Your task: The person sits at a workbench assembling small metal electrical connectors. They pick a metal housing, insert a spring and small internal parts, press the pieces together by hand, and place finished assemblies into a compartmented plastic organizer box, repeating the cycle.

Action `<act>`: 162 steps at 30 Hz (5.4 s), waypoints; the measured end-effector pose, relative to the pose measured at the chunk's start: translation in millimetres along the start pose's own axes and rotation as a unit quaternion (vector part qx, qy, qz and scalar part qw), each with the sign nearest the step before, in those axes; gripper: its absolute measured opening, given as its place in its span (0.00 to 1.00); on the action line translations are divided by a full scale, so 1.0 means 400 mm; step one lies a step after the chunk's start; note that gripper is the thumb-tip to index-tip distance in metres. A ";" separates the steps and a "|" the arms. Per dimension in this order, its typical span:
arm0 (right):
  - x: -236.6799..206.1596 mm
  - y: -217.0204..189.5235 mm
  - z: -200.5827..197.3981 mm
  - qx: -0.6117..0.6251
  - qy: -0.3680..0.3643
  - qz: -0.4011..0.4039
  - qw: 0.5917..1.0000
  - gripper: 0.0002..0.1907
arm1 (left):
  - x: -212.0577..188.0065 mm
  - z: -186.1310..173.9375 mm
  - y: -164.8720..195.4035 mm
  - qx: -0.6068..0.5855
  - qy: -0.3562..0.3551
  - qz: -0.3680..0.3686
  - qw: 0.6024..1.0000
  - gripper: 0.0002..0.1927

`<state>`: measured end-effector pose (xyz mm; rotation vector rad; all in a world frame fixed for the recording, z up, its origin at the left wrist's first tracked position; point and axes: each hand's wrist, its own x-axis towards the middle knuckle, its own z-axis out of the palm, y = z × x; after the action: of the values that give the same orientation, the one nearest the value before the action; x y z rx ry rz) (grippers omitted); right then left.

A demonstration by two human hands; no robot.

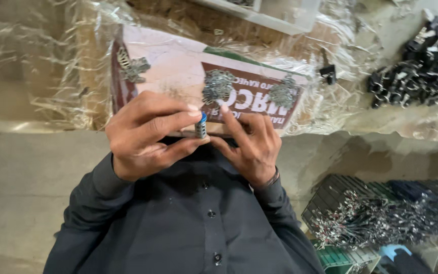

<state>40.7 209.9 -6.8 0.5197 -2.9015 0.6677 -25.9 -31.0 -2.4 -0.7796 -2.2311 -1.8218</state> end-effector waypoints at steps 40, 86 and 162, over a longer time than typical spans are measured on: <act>0.012 -0.042 -0.005 0.450 0.148 0.171 0.864 0.10 | -0.012 0.071 -0.009 -0.011 -0.033 0.030 0.999 0.24; 0.006 -0.047 0.025 0.535 0.251 0.172 0.788 0.11 | -0.005 0.062 -0.012 -0.055 -0.025 0.012 0.998 0.23; 0.055 -0.066 0.022 0.317 0.208 0.052 0.924 0.12 | 0.013 0.005 -0.022 0.001 -0.038 0.017 0.999 0.22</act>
<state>29.3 177.0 0.3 0.2286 -2.2835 1.5375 -34.2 -28.5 -8.3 -0.8947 -2.2496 -1.8047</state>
